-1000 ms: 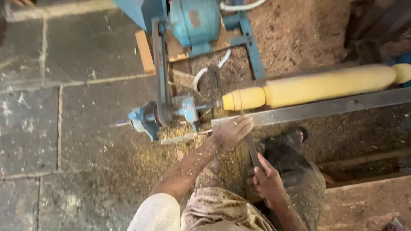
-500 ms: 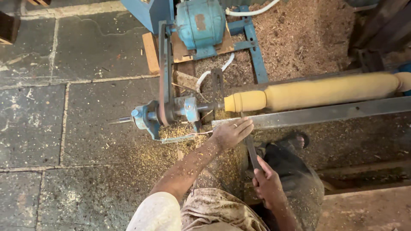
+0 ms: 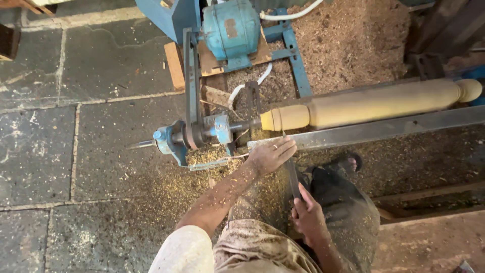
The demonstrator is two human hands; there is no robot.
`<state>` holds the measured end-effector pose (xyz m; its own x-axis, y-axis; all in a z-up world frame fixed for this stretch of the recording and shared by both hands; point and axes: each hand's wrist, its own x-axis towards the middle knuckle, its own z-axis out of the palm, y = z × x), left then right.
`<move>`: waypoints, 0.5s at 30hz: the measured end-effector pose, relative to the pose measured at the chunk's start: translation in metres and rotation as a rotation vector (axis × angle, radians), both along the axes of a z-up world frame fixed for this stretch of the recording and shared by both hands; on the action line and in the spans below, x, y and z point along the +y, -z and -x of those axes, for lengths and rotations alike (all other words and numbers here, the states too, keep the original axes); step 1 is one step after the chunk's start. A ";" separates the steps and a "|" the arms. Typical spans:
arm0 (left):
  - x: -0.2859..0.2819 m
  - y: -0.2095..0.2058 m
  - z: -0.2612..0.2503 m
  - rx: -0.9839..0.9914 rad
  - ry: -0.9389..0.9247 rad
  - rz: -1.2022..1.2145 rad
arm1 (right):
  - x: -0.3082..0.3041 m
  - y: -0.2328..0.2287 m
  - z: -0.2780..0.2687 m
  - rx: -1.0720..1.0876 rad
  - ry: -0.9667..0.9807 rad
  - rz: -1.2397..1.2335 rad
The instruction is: The person uses a chisel to shape a cylindrical wooden piece mounted on a rotating lathe. They hold the tool against the spinning wood to carve decorative grooves and contours, creating wood shavings that fall to the floor.
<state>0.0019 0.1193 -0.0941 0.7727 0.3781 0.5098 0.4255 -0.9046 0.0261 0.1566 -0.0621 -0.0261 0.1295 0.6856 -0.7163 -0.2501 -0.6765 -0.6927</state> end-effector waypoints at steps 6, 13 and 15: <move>0.004 0.001 0.001 -0.060 0.000 0.004 | 0.004 -0.002 -0.002 -0.032 -0.033 0.047; 0.003 -0.006 0.001 -0.098 0.004 0.012 | 0.009 0.000 -0.011 -0.072 -0.084 0.058; 0.003 -0.006 0.000 -0.109 0.005 0.014 | 0.009 0.003 -0.012 -0.065 -0.084 0.040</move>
<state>0.0017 0.1227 -0.0877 0.7150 0.3820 0.5855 0.4146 -0.9060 0.0848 0.1687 -0.0527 -0.0291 0.1198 0.6671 -0.7353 -0.1474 -0.7205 -0.6776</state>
